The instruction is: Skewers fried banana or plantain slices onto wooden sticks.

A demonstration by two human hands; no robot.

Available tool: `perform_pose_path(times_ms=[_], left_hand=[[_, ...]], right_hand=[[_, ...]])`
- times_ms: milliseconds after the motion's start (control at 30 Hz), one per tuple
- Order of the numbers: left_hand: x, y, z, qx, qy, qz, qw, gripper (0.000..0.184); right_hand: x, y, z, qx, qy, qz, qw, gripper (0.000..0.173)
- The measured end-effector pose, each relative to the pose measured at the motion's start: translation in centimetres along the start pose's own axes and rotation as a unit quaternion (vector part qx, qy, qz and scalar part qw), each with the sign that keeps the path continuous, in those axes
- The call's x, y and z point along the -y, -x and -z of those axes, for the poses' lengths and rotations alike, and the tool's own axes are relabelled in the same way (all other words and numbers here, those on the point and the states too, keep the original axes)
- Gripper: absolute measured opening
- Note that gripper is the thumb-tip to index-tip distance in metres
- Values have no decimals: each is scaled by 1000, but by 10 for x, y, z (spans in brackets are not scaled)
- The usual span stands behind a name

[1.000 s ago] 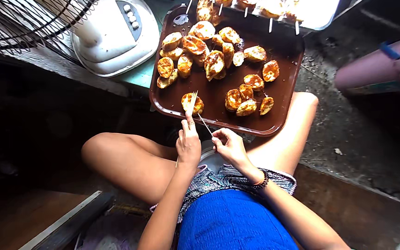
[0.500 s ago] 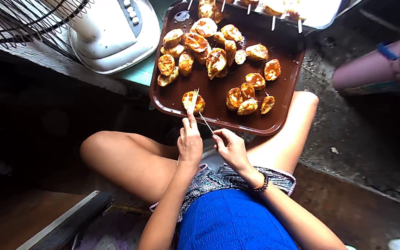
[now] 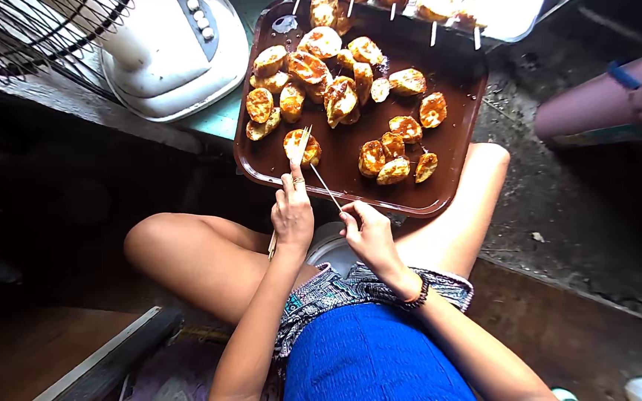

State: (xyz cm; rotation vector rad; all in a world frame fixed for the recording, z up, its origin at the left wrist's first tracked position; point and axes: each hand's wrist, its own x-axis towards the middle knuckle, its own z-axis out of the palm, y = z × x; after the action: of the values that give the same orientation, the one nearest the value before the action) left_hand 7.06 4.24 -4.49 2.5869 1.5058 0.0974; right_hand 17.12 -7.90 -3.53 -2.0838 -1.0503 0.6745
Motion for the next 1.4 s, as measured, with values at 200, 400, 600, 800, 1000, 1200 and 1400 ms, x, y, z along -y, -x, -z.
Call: perform_pose_path(times_ms=[200,400,600,800,1000,1200,1400], left_hand=[[-1,-1,7,30,6,-5,1000,74],[0,-2,10,43,10,-7,999,76],[3,-4,10,56,15,-11,998,75],[3,-5,8,57,9,-12,998,73],[-1,-3,6,52,10,-7,999,71],[-2,-3,7,60,18,-5,998,70],[-4,-1,7,54,-2,-2,999,72]], right_hand=[[-17,31,34,28,65,-40,997,15],[-16,16,37,19,75,-32,997,14],[-10,2,44,45,145,-37,988,11],[6,-25,45,68,177,-42,981,9],[25,-42,35,67,170,-22,983,7],[33,-54,28,58,142,3,988,8],[29,-53,26,34,118,29,992,8]])
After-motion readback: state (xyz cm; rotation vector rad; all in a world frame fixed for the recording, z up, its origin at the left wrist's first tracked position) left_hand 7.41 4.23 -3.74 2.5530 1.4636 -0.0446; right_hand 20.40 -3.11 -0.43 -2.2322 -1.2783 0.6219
